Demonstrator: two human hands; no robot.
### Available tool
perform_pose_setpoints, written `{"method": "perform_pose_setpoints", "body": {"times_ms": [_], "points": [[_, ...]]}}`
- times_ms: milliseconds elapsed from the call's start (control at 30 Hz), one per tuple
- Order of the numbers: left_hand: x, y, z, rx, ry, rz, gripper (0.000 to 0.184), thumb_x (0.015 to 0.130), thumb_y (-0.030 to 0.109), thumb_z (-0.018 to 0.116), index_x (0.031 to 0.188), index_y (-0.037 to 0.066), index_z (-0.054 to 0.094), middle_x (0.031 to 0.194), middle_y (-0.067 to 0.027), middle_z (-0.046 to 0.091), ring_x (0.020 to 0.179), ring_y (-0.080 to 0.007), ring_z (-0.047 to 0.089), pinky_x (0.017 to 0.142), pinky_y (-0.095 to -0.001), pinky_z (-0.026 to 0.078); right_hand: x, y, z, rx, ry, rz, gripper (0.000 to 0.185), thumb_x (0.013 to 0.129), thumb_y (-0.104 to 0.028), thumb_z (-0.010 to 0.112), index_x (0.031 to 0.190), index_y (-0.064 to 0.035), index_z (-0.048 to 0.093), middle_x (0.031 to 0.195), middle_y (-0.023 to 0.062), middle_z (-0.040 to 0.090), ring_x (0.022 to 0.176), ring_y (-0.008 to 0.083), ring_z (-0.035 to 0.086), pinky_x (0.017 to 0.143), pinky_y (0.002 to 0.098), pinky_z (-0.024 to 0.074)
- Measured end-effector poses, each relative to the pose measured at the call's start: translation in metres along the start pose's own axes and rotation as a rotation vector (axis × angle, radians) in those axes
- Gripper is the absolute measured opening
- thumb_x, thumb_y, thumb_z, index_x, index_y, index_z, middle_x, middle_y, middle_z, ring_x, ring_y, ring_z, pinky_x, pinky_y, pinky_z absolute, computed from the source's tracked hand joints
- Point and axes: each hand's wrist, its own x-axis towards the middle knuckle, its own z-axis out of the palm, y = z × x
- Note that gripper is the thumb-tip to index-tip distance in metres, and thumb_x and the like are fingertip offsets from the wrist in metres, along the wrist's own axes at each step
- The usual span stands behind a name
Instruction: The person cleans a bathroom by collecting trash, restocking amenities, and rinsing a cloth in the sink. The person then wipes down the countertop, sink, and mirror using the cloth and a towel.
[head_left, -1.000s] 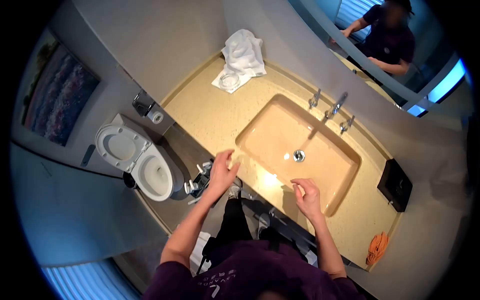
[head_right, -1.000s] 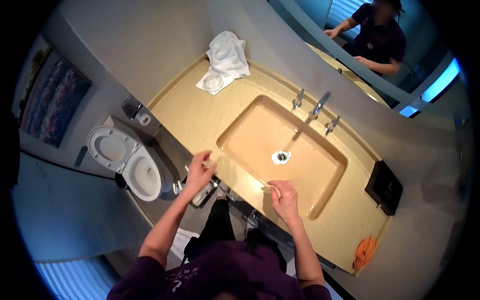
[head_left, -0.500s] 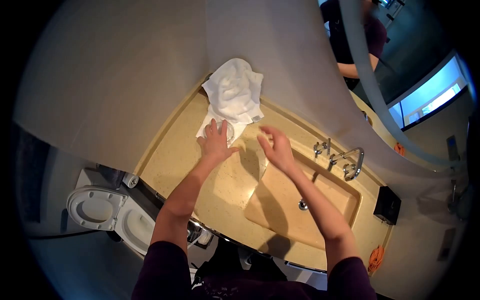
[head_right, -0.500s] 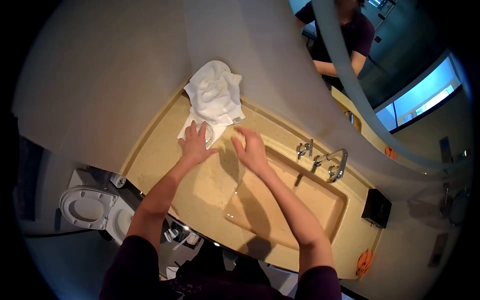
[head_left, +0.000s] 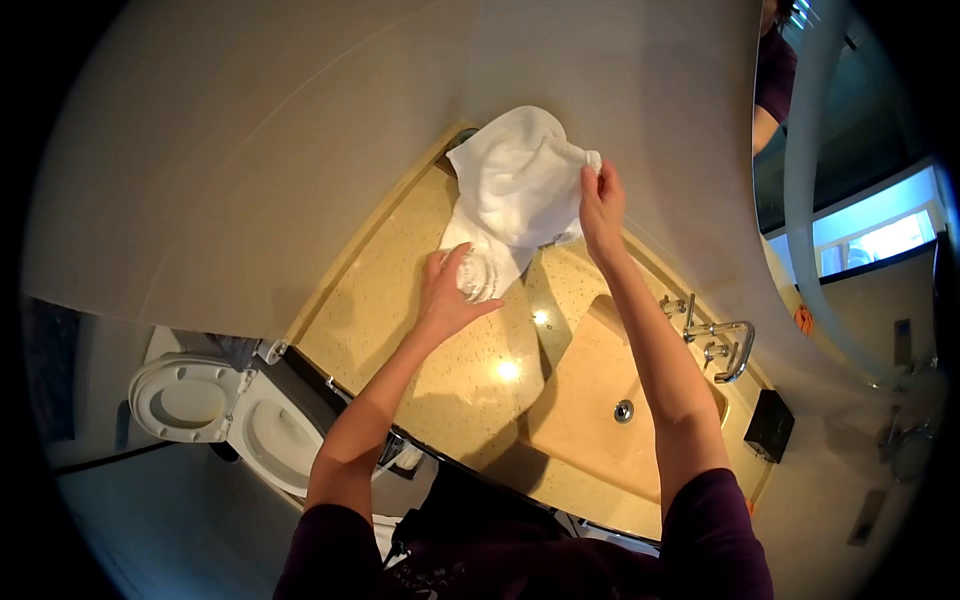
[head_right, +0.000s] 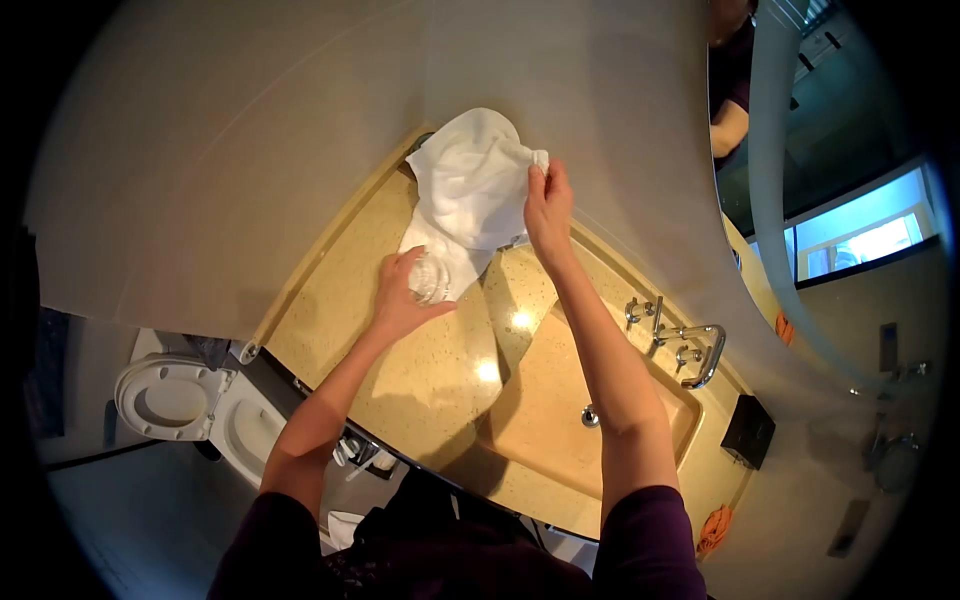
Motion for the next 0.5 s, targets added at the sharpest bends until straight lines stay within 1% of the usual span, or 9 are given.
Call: {"method": "perform_pose_setpoints", "body": {"times_ms": [33,67,133,200,233,267,367,400,500], "points": [[-0.012,0.008,-0.006,-0.115,0.043,-0.087,0.092,0.073,0.034,0.089,0.147,0.012,0.04,0.137,-0.015,0.04,0.122,-0.033,0.047,0.097,-0.043,0.046,-0.015,-0.016,-0.001,0.088,-0.061,-0.1,0.027,0.107,-0.026,0.055,0.121,-0.0034,0.06,0.092,-0.0012,0.058,0.083,0.0087,0.05,0.074,0.0249,0.0431],[-0.026,0.017,-0.012,-0.225,0.08,-0.174,0.085,0.077,0.028,0.087,0.146,0.009,0.04,0.137,-0.0162,0.042,0.119,-0.0329,0.051,0.097,-0.0411,0.047,-0.03,-0.034,-0.003,0.095,-0.131,-0.118,0.029,0.108,-0.027,0.053,0.126,-0.0049,0.06,0.098,-0.0019,0.062,0.087,0.0087,0.054,0.077,0.0255,0.0465],[-0.055,0.025,-0.037,-0.805,0.026,-0.537,0.073,0.087,0.036,0.074,0.148,0.013,0.041,0.139,-0.0176,0.049,0.121,-0.0349,0.055,0.101,-0.0391,0.046,-0.058,-0.06,0.0,0.167,-0.187,-0.033,0.031,0.107,-0.026,0.054,0.129,-0.0055,0.06,0.102,-0.0011,0.064,0.09,0.0091,0.056,0.08,0.0258,0.0483],[-0.087,0.033,-0.064,-1.378,0.007,-0.599,0.07,0.092,0.039,0.065,0.151,0.013,0.039,0.134,-0.02,0.055,0.121,-0.0384,0.057,0.098,-0.0411,0.049,-0.08,-0.082,-0.006,0.214,-0.353,0.101,0.036,0.105,-0.025,0.058,0.136,-0.0062,0.058,0.112,0.0015,0.066,0.097,0.0104,0.06,0.085,0.0262,0.051],[-0.096,0.055,-0.077,-1.44,-0.03,-0.562,0.076,0.091,0.049,0.062,0.153,0.013,0.037,0.137,-0.0202,0.054,0.126,-0.0413,0.054,0.092,-0.0446,0.051,-0.09,-0.092,-0.01,0.203,-0.46,0.174,0.041,0.103,-0.024,0.062,0.139,-0.0064,0.056,0.117,0.0032,0.066,0.1,0.0112,0.062,0.088,0.0263,0.0519],[-0.113,0.059,-0.092,-1.62,-0.162,-0.412,0.083,0.088,0.054,0.064,0.154,0.012,0.036,0.141,-0.0204,0.051,0.126,-0.0451,0.053,0.086,-0.0477,0.052,-0.101,-0.105,-0.02,0.24,-0.506,0.101,0.045,0.1,-0.024,0.066,0.14,-0.0058,0.056,0.118,0.0049,0.066,0.103,0.0122,0.061,0.09,0.0278,0.0518],[-0.128,0.083,-0.102,-1.594,-0.2,-0.385,0.088,0.085,0.059,0.066,0.153,0.012,0.037,0.145,-0.0206,0.049,0.127,-0.0485,0.052,0.082,-0.0508,0.053,-0.128,-0.13,-0.019,0.229,-0.762,-0.119,0.058,0.091,-0.026,0.077,0.139,-0.004,0.055,0.123,0.0104,0.064,0.113,0.0168,0.06,0.098,0.0335,0.0494],[-0.13,0.088,-0.103,-1.581,-0.205,-0.385,0.088,0.085,0.059,0.066,0.153,0.012,0.037,0.145,-0.0206,0.049,0.127,-0.0485,0.052,0.082,-0.0508,0.053,-0.132,-0.138,-0.023,0.383,-0.913,-0.007,0.061,0.087,-0.022,0.079,0.14,-0.0033,0.053,0.123,0.0133,0.063,0.116,0.0196,0.058,0.102,0.0356,0.0466],[-0.147,0.1,-0.104,-1.556,-0.152,-0.378,0.085,0.087,0.058,0.065,0.153,0.012,0.038,0.145,-0.0209,0.049,0.126,-0.0513,0.051,0.081,-0.0521,0.053,-0.153,-0.139,-0.03,0.244,-0.894,-0.075,0.063,0.084,-0.014,0.077,0.14,-0.0019,0.05,0.124,0.0142,0.062,0.117,0.0205,0.058,0.103,0.0345,0.0452]]}}
